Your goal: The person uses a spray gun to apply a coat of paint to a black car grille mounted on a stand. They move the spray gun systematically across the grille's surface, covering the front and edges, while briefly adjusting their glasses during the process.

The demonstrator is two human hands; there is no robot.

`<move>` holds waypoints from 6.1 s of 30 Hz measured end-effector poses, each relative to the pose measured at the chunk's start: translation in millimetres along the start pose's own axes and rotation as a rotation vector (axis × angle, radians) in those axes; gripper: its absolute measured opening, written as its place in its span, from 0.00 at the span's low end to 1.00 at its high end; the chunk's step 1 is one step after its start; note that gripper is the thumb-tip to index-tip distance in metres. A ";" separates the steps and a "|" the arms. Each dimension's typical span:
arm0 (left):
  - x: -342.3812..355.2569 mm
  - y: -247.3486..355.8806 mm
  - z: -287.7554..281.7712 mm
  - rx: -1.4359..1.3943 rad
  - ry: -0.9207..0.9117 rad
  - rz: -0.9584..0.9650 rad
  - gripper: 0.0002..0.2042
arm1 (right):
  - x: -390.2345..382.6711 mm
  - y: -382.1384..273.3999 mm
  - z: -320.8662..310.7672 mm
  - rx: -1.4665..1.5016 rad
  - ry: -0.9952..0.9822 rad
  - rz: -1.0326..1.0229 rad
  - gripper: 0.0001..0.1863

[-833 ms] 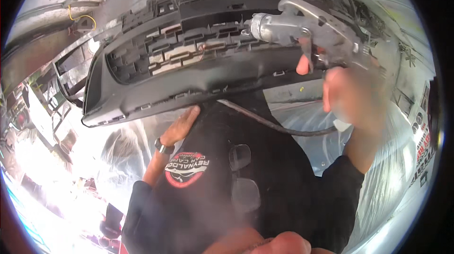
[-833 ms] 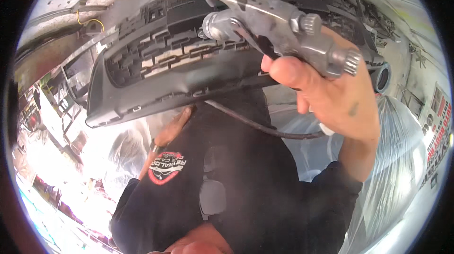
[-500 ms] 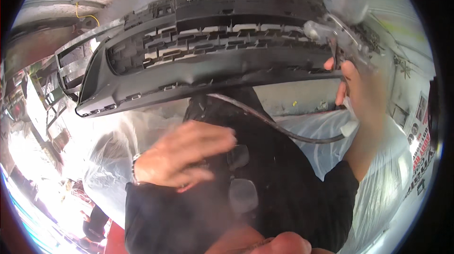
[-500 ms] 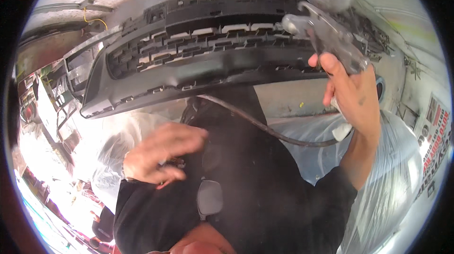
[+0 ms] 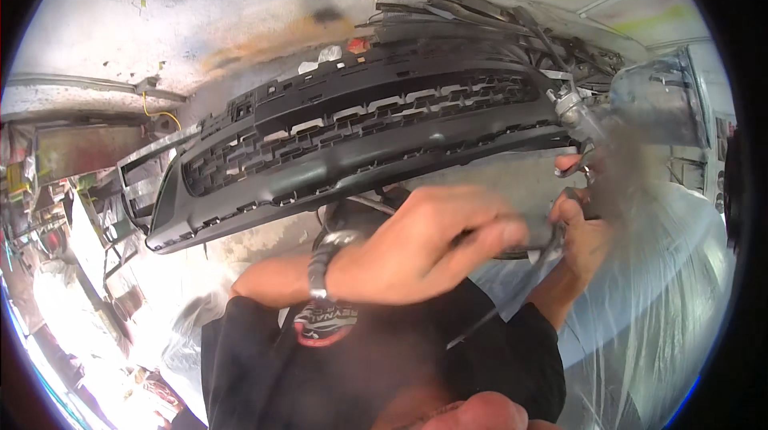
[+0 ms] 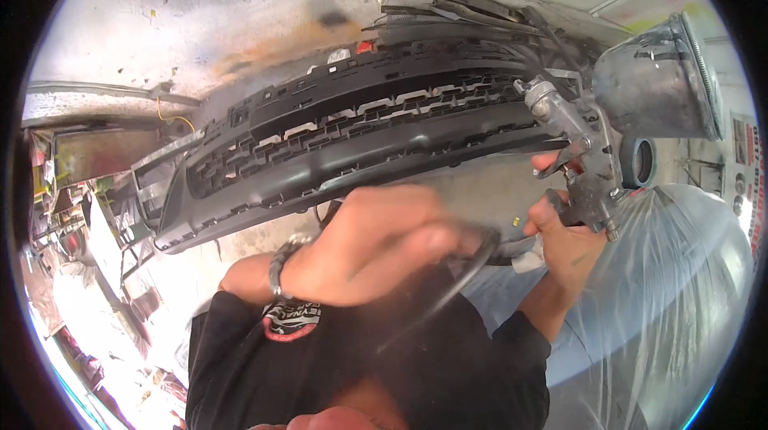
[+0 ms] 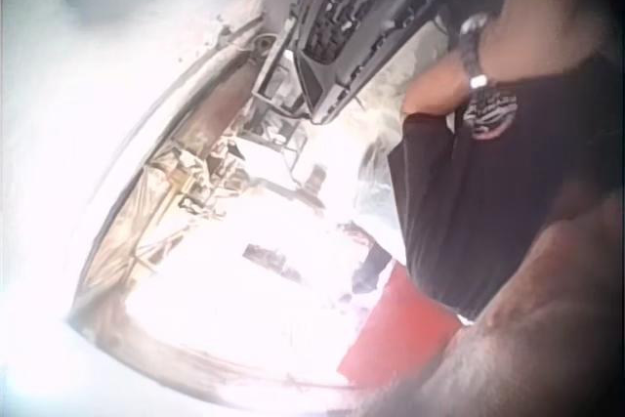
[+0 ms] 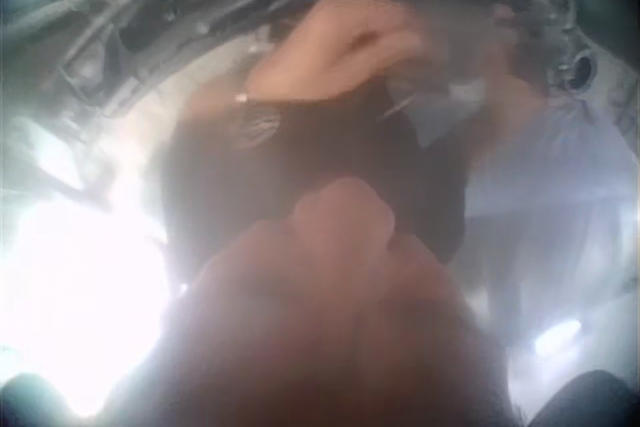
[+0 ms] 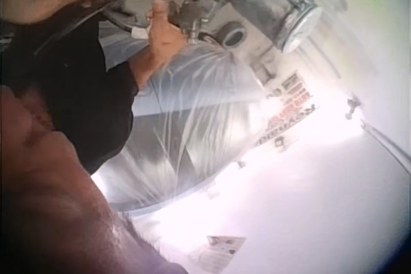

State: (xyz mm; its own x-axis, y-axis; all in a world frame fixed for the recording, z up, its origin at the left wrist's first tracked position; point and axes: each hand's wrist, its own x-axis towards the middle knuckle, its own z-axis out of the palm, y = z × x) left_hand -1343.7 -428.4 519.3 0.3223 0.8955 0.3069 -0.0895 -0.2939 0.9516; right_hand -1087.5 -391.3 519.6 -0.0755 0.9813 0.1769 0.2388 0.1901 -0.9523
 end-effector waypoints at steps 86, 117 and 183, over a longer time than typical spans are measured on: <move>-64.5 81.0 -41.0 -0.249 0.441 0.612 0.14 | -11.6 -11.6 8.1 0.059 0.225 0.068 0.34; -85.4 20.7 -44.1 -0.786 0.170 0.562 0.24 | 7.2 2.9 -3.9 0.201 -0.262 0.301 0.40; -374.0 -188.9 -41.7 0.215 -0.234 -0.760 0.57 | 66.9 -71.6 153.1 -0.512 -0.525 0.780 0.34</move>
State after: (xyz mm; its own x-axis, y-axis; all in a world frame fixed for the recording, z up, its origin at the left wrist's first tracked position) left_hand -1486.6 -693.9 225.4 0.4121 0.7904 -0.4533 0.4071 0.2853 0.8677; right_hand -1257.9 -343.8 561.5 -0.1040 0.7250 -0.6809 0.7698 -0.3748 -0.5166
